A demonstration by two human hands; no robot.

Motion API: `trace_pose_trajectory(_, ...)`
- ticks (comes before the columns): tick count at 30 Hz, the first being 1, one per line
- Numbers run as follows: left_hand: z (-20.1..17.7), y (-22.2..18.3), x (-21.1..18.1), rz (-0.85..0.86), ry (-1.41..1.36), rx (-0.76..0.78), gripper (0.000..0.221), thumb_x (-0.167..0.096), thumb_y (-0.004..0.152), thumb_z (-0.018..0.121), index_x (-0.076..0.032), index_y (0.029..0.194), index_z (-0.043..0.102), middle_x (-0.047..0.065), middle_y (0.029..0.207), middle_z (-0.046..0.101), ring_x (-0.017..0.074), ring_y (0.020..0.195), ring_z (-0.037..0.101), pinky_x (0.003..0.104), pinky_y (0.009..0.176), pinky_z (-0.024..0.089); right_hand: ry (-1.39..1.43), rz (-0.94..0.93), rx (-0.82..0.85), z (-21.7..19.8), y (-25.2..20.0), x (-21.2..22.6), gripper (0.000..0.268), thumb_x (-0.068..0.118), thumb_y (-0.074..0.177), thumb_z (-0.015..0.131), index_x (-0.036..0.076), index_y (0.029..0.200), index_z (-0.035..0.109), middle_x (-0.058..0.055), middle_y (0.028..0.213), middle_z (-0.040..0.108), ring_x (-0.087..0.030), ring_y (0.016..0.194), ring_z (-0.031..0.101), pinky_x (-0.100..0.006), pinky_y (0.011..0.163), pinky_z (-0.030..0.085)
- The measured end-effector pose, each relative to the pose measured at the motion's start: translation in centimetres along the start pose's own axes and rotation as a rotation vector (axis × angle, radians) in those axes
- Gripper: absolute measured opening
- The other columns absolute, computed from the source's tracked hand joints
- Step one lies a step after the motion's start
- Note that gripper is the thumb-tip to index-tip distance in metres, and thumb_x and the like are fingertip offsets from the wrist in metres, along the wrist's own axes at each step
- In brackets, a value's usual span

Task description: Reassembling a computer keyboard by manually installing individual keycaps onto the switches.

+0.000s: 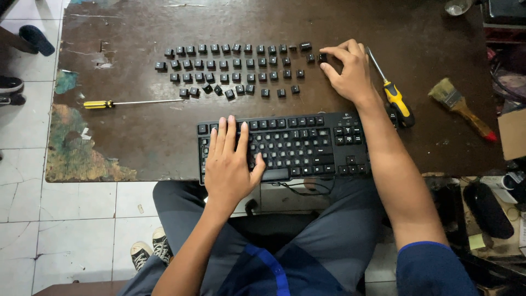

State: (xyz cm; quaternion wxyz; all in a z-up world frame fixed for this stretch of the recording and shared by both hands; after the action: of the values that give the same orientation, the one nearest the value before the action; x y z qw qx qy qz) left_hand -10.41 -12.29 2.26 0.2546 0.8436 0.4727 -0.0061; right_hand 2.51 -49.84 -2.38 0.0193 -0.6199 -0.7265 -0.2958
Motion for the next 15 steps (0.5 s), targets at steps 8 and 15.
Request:
trace_pose_trajectory(8, 0.1, 0.4, 0.1, 0.017, 0.002, -0.028, 0.065, -0.035, 0.095, 0.065, 0.002, 0.149, 0.062, 0.03, 0.159, 0.053, 0.0475, 0.15, 0.049, 0.057, 0.127, 0.037, 0.125, 0.031, 0.01, -0.7, 1.8, -0.4, 0.04, 0.019, 0.1, 0.081, 0.012, 0.139, 0.075, -0.011, 0.11, 0.062, -0.026, 0.098, 0.057, -0.042, 0.089, 0.048)
trace_pose_trajectory(15, -0.1, 0.1, -0.1, 0.006, 0.003, -0.016, 0.066, -0.035, 0.094, 0.064, 0.002, 0.148, 0.062, 0.03, 0.159, 0.054, 0.0469, 0.15, 0.048, 0.056, 0.127, 0.037, 0.109, -0.035, 0.202, -0.3, 6.8, 3.0, 0.045, 0.014, 0.101, 0.079, 0.005, 0.144, 0.072, -0.012, 0.117, 0.07, -0.026, 0.096, 0.064, -0.043, 0.088, 0.053)
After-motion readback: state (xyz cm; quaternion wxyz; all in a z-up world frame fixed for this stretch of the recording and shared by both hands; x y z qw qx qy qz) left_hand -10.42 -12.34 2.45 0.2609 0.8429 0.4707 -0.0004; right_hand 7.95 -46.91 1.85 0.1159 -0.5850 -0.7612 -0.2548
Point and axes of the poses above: each hand's wrist, its own y-axis towards the middle knuckle, its own z-axis out of the palm, x = y × z, the point moved 1 cm from there along y, towards the middle knuckle
